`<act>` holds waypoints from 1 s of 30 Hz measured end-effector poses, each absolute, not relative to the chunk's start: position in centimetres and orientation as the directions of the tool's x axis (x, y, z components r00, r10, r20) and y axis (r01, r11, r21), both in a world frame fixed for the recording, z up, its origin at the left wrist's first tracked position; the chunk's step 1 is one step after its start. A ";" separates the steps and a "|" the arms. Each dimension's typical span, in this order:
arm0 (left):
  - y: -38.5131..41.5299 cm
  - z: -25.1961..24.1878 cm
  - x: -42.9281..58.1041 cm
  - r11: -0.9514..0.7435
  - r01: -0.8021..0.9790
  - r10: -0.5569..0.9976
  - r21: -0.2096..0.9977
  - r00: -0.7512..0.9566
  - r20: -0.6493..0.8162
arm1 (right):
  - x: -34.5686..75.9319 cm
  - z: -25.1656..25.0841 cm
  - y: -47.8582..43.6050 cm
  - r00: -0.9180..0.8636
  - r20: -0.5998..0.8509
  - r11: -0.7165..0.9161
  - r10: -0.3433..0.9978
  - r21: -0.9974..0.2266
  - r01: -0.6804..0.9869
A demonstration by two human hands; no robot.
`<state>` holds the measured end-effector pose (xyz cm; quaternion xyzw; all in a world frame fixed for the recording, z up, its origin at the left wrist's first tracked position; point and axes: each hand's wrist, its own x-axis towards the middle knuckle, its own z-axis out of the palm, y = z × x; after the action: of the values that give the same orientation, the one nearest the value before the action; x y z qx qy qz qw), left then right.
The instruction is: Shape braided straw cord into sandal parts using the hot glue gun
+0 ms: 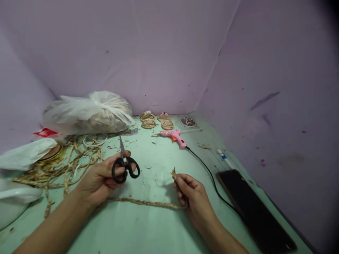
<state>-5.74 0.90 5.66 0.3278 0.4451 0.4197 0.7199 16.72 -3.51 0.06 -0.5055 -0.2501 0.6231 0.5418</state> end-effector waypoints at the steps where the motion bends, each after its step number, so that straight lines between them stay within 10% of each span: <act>1: 0.6 5.4 -5.2 0.453 -0.326 0.886 0.830 0.265 -0.380 | 16.8 0.2 -3.6 0.081 -0.375 -0.301 0.923 -0.840 -0.452; 6: -0.3 3.8 -3.9 0.398 -0.254 0.914 0.881 0.189 -0.359 | 16.9 0.5 -3.8 0.012 -0.455 -0.377 0.890 -0.751 -0.543; 11: -1.5 3.4 -3.6 0.117 0.188 0.938 0.975 0.300 -0.171 | 17.0 0.3 -3.7 -0.038 -0.464 -0.404 0.885 -0.726 -0.556; 30: -3.1 7.0 -2.0 -0.110 0.773 0.893 0.625 0.353 -0.279 | 14.4 2.2 -1.5 -0.060 -0.420 -0.397 0.905 -0.789 -0.469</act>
<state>-1.95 -3.09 6.99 0.7402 0.5627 0.0837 0.3584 14.40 -1.51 2.23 -0.4714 -0.2316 0.6902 0.4977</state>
